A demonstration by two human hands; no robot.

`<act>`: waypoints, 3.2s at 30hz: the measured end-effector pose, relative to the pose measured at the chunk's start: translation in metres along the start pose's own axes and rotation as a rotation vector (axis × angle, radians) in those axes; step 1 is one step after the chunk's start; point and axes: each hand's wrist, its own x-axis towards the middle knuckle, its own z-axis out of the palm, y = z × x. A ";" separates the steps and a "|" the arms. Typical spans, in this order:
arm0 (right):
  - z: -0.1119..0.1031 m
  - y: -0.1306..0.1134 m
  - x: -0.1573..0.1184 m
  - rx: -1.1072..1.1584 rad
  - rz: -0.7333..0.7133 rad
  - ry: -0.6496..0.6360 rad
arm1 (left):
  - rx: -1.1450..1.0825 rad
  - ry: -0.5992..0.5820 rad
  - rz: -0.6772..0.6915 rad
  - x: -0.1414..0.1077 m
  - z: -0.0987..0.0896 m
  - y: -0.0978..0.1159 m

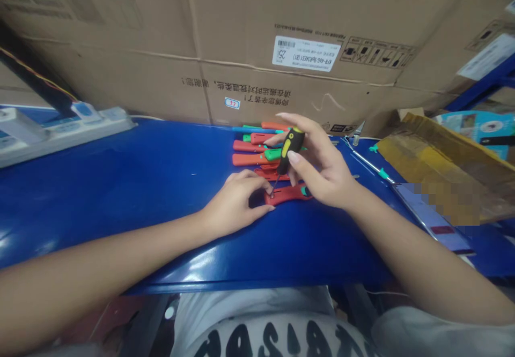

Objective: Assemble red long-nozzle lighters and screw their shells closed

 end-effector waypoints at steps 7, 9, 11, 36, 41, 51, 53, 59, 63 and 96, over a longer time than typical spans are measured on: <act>-0.004 0.000 -0.001 -0.354 -0.309 0.230 | -0.006 -0.015 0.007 0.001 0.000 0.000; -0.003 0.000 -0.001 -0.322 -0.267 0.199 | -0.011 -0.010 0.007 0.001 0.000 0.000; -0.004 -0.001 0.001 -0.208 -0.132 0.093 | -0.013 -0.005 0.008 0.001 0.000 0.000; -0.014 -0.018 0.006 -0.208 -0.096 -0.035 | 0.027 -0.094 0.113 -0.001 0.001 0.000; -0.013 -0.015 0.006 -0.409 -0.208 0.121 | -0.004 -0.093 0.156 -0.002 0.001 -0.001; -0.010 -0.010 0.005 -0.396 -0.225 0.176 | -0.059 -0.114 0.161 0.000 0.002 -0.001; -0.012 -0.013 0.005 -0.317 -0.136 0.122 | -0.070 -0.124 0.156 0.000 0.003 -0.002; -0.016 -0.012 0.005 -0.264 -0.149 0.097 | -0.113 -0.122 0.119 0.000 0.002 -0.001; -0.016 -0.014 0.005 -0.296 -0.172 0.111 | -0.134 -0.116 0.106 0.000 0.002 -0.002; -0.018 -0.016 0.007 -0.246 -0.107 0.049 | -0.129 -0.109 0.080 0.001 0.004 -0.003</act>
